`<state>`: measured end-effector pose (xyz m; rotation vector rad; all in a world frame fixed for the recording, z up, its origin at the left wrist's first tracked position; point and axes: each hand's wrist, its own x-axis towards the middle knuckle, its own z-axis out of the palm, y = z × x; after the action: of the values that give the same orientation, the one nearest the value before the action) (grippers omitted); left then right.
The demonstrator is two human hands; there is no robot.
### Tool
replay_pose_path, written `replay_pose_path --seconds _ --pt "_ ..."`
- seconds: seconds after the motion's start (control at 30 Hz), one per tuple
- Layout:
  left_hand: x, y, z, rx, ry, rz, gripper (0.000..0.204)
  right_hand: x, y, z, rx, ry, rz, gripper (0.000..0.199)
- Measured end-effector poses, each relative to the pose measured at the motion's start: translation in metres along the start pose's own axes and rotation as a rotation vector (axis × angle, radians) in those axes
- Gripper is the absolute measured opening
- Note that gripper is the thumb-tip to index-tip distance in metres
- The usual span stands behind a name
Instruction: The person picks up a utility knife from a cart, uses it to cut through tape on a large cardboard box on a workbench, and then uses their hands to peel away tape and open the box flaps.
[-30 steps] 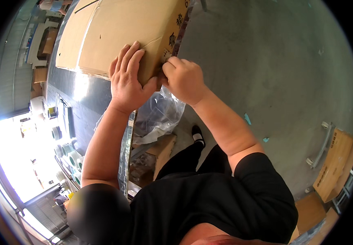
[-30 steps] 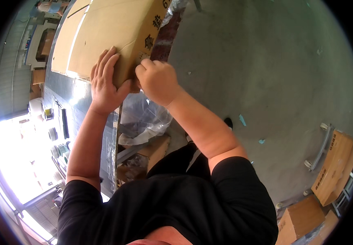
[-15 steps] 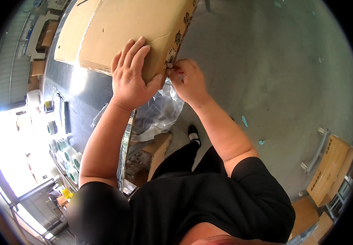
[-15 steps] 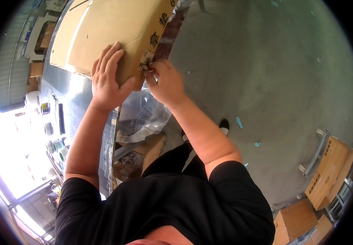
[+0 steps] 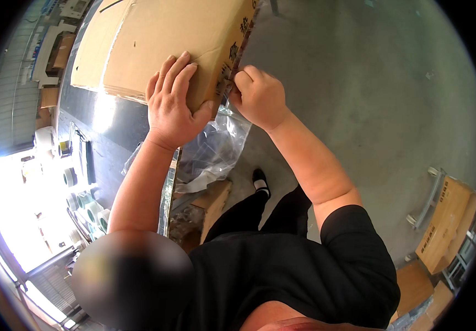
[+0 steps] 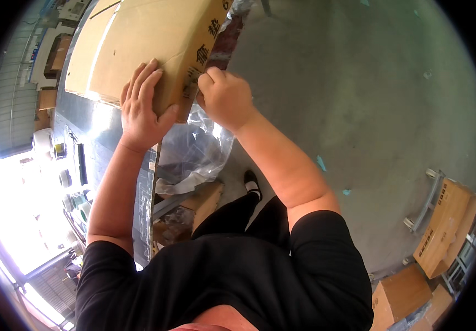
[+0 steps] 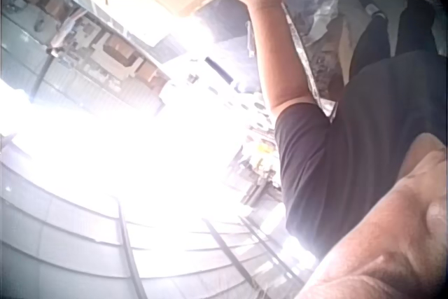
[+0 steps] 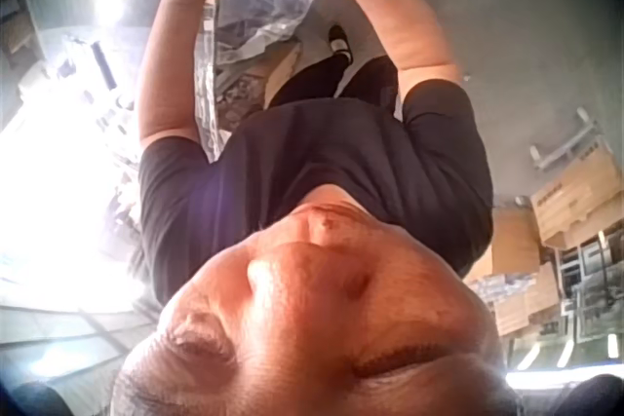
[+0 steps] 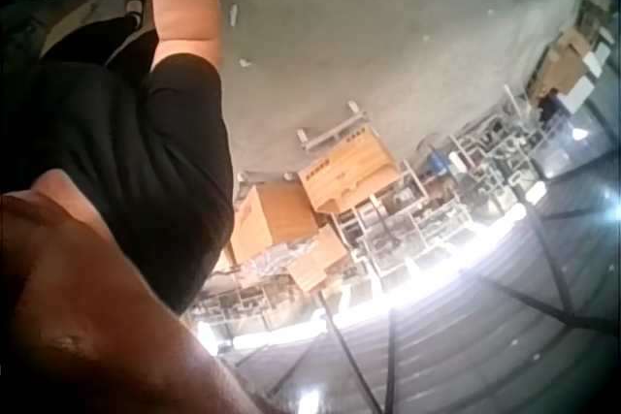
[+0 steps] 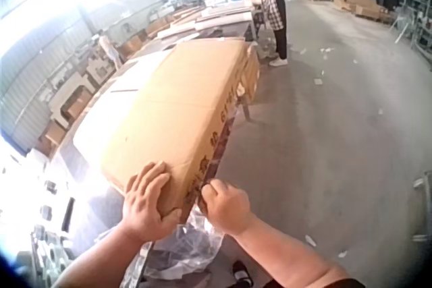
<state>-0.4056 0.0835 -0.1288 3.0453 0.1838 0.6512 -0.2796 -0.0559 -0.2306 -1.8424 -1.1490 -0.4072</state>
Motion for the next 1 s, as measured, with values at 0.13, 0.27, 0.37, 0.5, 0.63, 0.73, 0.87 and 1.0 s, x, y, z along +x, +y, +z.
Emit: replay_pose_path --seconds 0.13,0.27,0.37,0.5,0.63,0.73,0.87,1.0 --pt "0.0 0.001 -0.002 0.018 -0.004 -0.003 0.066 0.0 -0.005 0.0 0.171 0.114 0.121 0.021" --pt "0.001 0.003 -0.005 0.023 -0.056 0.01 0.069 -0.005 0.001 0.003 0.092 -0.007 0.124 0.017" --pt "0.001 0.002 -0.005 0.025 -0.061 0.006 0.069 0.008 0.009 -0.007 -0.001 0.117 0.025 0.015" --pt "0.001 0.003 -0.004 0.029 -0.071 -0.002 0.069 0.025 0.02 -0.024 0.141 0.462 0.107 0.01" --pt "0.0 0.001 -0.002 0.037 -0.056 0.012 0.069 0.005 0.03 -0.027 -0.026 -0.523 0.673 0.027" --pt "0.005 0.002 -0.006 0.013 -0.036 0.002 0.066 -0.006 0.026 -0.013 0.032 -0.48 0.602 0.033" --pt "0.026 0.004 -0.013 -0.022 -0.213 -0.177 0.065 0.024 0.007 -0.013 0.322 -0.049 0.531 0.024" --pt "0.03 0.005 -0.001 0.013 -0.174 -0.232 0.062 0.031 0.012 0.004 0.408 0.069 0.427 0.02"
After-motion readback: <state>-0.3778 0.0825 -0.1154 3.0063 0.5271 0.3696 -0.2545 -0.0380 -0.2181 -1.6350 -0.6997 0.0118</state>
